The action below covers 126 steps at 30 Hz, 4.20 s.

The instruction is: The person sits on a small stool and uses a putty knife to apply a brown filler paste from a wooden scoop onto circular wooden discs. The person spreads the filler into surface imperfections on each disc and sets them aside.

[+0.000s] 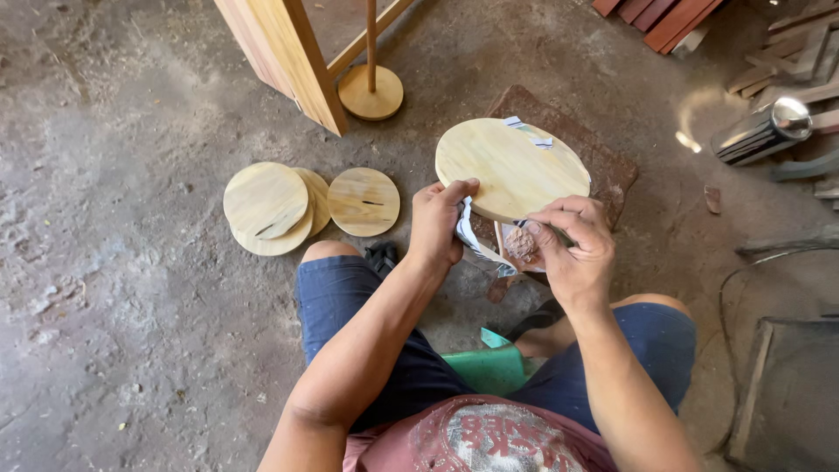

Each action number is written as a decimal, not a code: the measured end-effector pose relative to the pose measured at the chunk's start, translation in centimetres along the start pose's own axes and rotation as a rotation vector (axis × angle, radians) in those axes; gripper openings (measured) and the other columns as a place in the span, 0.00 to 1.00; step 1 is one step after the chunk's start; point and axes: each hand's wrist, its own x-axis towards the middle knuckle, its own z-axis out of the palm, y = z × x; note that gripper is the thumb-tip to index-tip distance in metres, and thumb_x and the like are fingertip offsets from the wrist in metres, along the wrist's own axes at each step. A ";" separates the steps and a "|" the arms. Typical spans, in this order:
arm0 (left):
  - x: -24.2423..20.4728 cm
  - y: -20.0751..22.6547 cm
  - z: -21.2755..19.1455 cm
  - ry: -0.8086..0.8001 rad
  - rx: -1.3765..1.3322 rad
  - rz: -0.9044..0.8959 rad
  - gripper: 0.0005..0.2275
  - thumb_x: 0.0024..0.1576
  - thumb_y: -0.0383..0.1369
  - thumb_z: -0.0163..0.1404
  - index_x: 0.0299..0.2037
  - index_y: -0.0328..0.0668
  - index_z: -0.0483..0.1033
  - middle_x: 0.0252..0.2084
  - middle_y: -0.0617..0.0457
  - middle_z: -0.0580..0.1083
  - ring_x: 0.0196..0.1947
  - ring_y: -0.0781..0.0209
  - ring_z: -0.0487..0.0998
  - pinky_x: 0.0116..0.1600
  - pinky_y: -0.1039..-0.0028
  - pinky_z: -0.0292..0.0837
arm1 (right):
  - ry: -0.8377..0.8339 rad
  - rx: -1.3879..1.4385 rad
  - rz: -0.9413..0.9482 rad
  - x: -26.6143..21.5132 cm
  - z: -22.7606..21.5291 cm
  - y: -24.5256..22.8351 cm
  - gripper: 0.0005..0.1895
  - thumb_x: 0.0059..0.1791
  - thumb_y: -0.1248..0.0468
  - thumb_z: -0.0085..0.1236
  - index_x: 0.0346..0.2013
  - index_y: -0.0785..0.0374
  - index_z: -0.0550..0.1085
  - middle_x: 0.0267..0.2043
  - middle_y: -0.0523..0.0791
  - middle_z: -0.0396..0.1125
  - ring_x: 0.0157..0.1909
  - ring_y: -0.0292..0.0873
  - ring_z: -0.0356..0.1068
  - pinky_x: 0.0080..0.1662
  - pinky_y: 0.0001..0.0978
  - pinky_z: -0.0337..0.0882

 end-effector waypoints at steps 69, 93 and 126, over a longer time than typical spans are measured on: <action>-2.1 1.4 0.0 -0.086 -0.227 -0.345 0.06 0.58 0.30 0.52 0.35 0.34 0.72 0.21 0.54 0.69 0.10 0.72 0.56 0.17 0.80 0.50 | -0.246 -0.187 -0.514 5.8 -1.9 -0.1 0.09 0.46 0.64 0.70 0.40 0.58 0.81 0.42 0.39 0.72 0.50 0.44 0.67 0.60 0.44 0.58; -0.9 -1.1 -1.8 -0.206 -0.324 -0.311 0.06 0.59 0.29 0.52 0.33 0.38 0.70 0.14 0.59 0.63 0.09 0.70 0.58 0.17 0.78 0.52 | -0.182 -0.156 -0.528 6.5 -1.1 2.8 0.27 0.49 0.46 0.61 0.53 0.62 0.75 0.54 0.47 0.66 0.60 0.48 0.62 0.65 0.48 0.58; -1.0 -0.2 -2.6 -0.340 0.111 0.144 0.13 0.52 0.20 0.55 0.48 0.21 0.76 0.42 0.42 0.80 0.38 0.57 0.81 0.47 0.68 0.76 | 0.176 0.186 -0.011 4.7 -4.4 5.5 0.23 0.59 0.55 0.60 0.62 0.67 0.68 0.58 0.46 0.66 0.58 0.39 0.66 0.61 0.32 0.69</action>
